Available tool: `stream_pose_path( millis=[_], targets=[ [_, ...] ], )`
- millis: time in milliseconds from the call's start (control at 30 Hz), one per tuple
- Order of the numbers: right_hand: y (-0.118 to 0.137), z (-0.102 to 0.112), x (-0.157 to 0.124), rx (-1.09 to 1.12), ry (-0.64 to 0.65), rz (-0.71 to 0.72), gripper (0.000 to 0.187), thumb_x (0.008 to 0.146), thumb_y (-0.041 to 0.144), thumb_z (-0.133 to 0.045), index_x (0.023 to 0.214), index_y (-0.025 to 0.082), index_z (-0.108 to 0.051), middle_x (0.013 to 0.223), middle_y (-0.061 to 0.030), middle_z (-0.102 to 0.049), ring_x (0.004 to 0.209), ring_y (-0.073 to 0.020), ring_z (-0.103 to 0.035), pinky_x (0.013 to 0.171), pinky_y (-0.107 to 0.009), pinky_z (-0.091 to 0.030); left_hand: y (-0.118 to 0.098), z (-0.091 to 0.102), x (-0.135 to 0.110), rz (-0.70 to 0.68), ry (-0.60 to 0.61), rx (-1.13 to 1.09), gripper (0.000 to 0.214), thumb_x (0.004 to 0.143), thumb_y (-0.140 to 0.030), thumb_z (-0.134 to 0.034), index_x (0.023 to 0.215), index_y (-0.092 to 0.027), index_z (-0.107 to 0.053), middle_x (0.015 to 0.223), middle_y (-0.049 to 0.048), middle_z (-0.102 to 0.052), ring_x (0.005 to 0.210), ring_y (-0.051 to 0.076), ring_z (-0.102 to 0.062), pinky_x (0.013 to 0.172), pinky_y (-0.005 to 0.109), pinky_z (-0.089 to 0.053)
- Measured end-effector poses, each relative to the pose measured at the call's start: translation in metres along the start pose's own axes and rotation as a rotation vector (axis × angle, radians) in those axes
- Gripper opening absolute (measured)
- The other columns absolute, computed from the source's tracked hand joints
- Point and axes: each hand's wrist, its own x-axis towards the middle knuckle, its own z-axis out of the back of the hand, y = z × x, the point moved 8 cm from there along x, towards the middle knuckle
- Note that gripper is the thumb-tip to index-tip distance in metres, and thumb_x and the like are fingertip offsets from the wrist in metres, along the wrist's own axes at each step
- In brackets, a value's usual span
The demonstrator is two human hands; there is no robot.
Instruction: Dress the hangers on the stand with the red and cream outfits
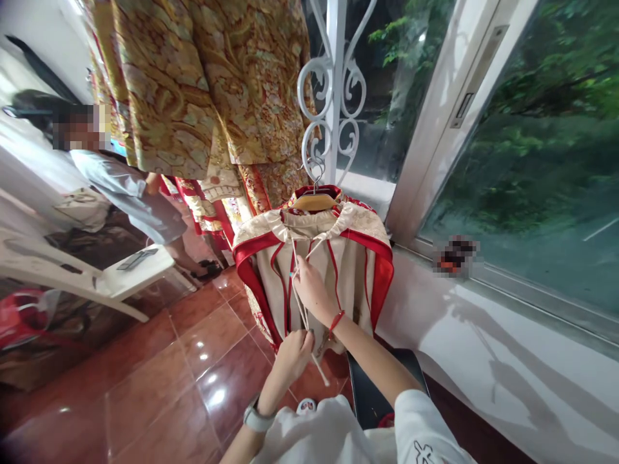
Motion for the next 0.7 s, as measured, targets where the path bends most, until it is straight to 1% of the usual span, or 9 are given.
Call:
stream_pose_path(
  millis=[100, 167, 267, 333, 467, 533, 567, 633, 700],
  targets=[
    [-0.013, -0.006, 0.008, 0.179, 0.046, -0.028, 0.037, 0.085, 0.013, -0.053, 0.120, 0.017, -0.065, 0.083, -0.0047, -0.068, 0.073, -0.0179, -0.061, 0.072, -0.029, -0.047, 0.003, 0.011, -0.003, 0.036, -0.012, -0.043, 0.024, 0.075, -0.030, -0.069, 0.059, -0.024, -0.053, 0.057, -0.0008, -0.038, 0.054, 0.016, -0.032, 0.055, 0.027, -0.027],
    [-0.020, -0.002, 0.015, 0.269, 0.105, -0.008, 0.027, 0.083, 0.017, -0.055, 0.104, 0.017, -0.071, 0.073, -0.0015, -0.064, 0.067, -0.0159, -0.058, 0.067, -0.027, -0.044, 0.007, 0.032, -0.002, 0.105, -0.059, -0.137, 0.022, 0.083, -0.040, -0.064, 0.072, -0.021, -0.063, 0.060, -0.0001, -0.044, 0.057, 0.017, -0.039, 0.057, 0.027, -0.032],
    [-0.022, 0.006, 0.022, 0.399, 0.257, 0.024, 0.019, 0.082, 0.022, -0.058, 0.091, 0.016, -0.073, 0.070, -0.0005, -0.063, 0.065, -0.0145, -0.056, 0.064, -0.026, -0.043, 0.015, 0.068, 0.007, 0.175, -0.127, -0.269, 0.044, 0.087, -0.057, -0.057, 0.098, -0.017, -0.070, 0.068, 0.0007, -0.052, 0.060, 0.016, -0.043, 0.059, 0.027, -0.036],
    [-0.019, 0.013, 0.023, 0.469, 0.326, 0.039, 0.016, 0.080, 0.026, -0.062, 0.087, 0.017, -0.073, 0.077, -0.0025, -0.067, 0.073, -0.0157, -0.061, 0.070, -0.027, -0.046, 0.023, 0.089, 0.017, 0.181, -0.172, -0.305, 0.052, 0.085, -0.062, -0.057, 0.106, -0.016, -0.072, 0.076, 0.0026, -0.056, 0.068, 0.017, -0.049, 0.064, 0.027, -0.040],
    [-0.013, 0.021, 0.016, 0.657, 0.460, -0.026, 0.024, 0.077, 0.038, -0.071, 0.087, 0.016, -0.072, 0.082, -0.0042, -0.069, 0.078, -0.0164, -0.065, 0.078, -0.031, -0.052, 0.025, 0.115, 0.034, 0.085, -0.269, -0.030, 0.035, 0.082, -0.045, -0.066, 0.102, -0.019, -0.076, 0.081, 0.0056, -0.060, 0.085, 0.023, -0.055, 0.088, 0.037, -0.044],
    [-0.014, 0.023, 0.012, 0.740, 0.490, -0.078, 0.033, 0.076, 0.044, -0.073, 0.093, 0.016, -0.071, 0.078, -0.0028, -0.067, 0.070, -0.0149, -0.063, 0.073, -0.031, -0.053, 0.010, 0.116, 0.038, 0.007, -0.333, 0.155, 0.027, 0.082, -0.033, -0.065, 0.103, -0.019, -0.076, 0.081, 0.0058, -0.059, 0.087, 0.024, -0.055, 0.095, 0.042, -0.043],
    [-0.016, 0.024, 0.011, 0.751, 0.487, -0.091, 0.037, 0.077, 0.047, -0.072, 0.097, 0.015, -0.071, 0.074, -0.0016, -0.065, 0.066, -0.0139, -0.062, 0.068, -0.030, -0.052, -0.004, 0.113, 0.040, -0.065, -0.357, 0.226, 0.029, 0.082, -0.028, -0.063, 0.107, -0.019, -0.074, 0.085, 0.0067, -0.059, 0.090, 0.024, -0.056, 0.097, 0.044, -0.043],
    [-0.018, 0.031, 0.011, 0.674, 0.432, -0.071, 0.039, 0.081, 0.049, -0.067, 0.100, 0.015, -0.071, 0.067, 0.0001, -0.061, 0.057, -0.0121, -0.055, 0.058, -0.026, -0.047, -0.049, 0.099, 0.045, -0.278, -0.367, 0.309, 0.036, 0.084, -0.020, -0.057, 0.118, -0.021, -0.069, 0.102, 0.0097, -0.061, 0.103, 0.026, -0.057, 0.101, 0.044, -0.043],
    [-0.017, 0.044, 0.013, 0.451, 0.297, 0.031, 0.032, 0.087, 0.043, -0.062, 0.097, 0.015, -0.073, 0.068, -0.0019, -0.061, 0.056, -0.0124, -0.051, 0.056, -0.026, -0.043, -0.102, 0.078, 0.054, -0.525, -0.297, 0.340, 0.040, 0.088, -0.017, -0.051, 0.126, -0.022, -0.062, 0.121, 0.0118, -0.060, 0.120, 0.026, -0.053, 0.107, 0.043, -0.041]
  ],
)
